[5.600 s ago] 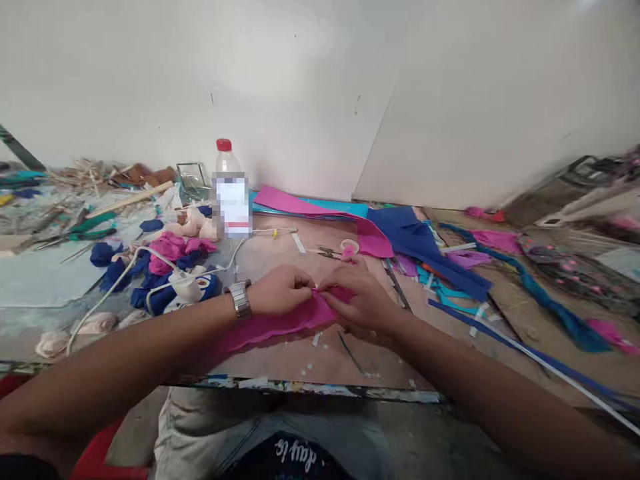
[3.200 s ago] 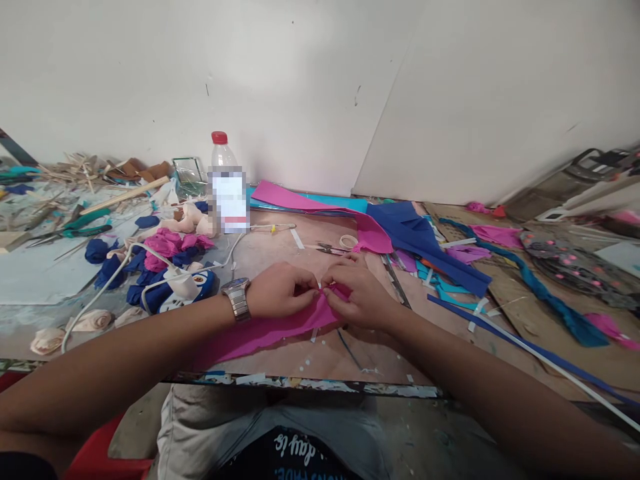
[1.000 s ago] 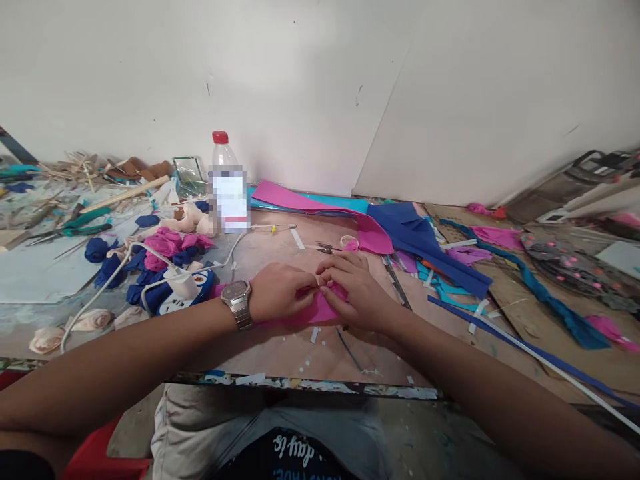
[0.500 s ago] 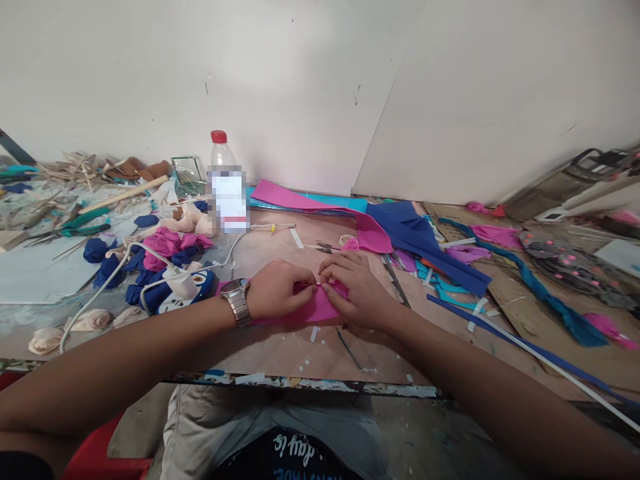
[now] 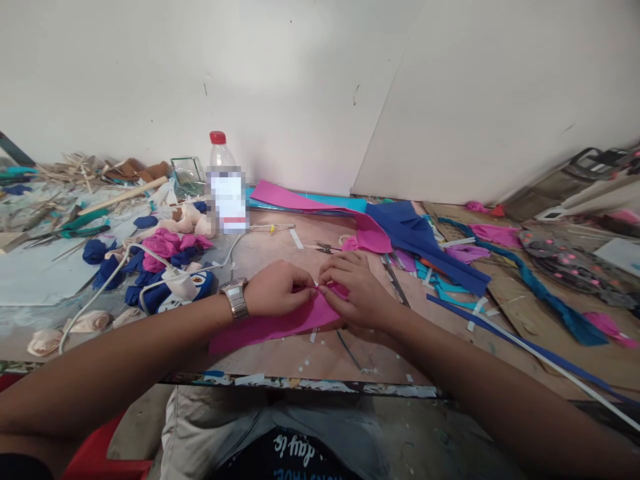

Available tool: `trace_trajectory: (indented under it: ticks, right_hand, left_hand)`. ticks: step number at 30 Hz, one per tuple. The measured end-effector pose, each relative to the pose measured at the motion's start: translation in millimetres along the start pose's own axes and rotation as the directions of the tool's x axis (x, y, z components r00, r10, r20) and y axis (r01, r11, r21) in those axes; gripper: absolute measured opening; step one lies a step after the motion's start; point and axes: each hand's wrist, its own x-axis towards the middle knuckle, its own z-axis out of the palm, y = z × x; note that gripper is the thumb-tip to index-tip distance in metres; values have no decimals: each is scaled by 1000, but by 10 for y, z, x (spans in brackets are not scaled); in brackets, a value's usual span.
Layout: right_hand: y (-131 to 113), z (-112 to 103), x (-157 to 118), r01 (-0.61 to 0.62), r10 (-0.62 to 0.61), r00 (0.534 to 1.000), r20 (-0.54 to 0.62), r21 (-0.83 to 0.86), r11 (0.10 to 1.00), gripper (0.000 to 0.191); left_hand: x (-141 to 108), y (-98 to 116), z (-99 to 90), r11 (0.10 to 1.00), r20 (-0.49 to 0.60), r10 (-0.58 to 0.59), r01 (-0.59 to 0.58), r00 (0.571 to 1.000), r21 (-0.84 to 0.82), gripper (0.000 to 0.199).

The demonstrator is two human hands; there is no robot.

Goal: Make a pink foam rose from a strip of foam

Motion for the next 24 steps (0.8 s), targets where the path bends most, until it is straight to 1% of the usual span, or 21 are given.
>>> trace_trajectory:
  ticks: [3,6,9,14,19,24]
  right_hand:
    - [-4,-6,-1,-22,22,1000,-7,4,1000,7]
    - [-9,-15,1,-35,34,999,22,40,999,5]
    - [-8,-14,7,0,0,1000,0,62,998,6]
    - [19,3,3,74,-72,996,-54,37,997,8]
    - [34,-12,-9,100,-100,993,-57,-7,995,11]
    - [2,-42,3,96,-97,994,-47,-18,995,12]
  left_hand:
    - [12,-12,-12,999,37,-20,21,999,-38,29]
    - [26,-12,-31,995,69,-40,47,997,-93,30]
    - [40,-13,-53,991,96,-48,60,994,-120,29]
    - [61,-26,-86,974,157,-68,99,985,-203,26]
    - [72,-24,-91,960,138,-72,106,988,-259,37]
    - [78,-47,-74,960,117,-81,110,990,-259,34]
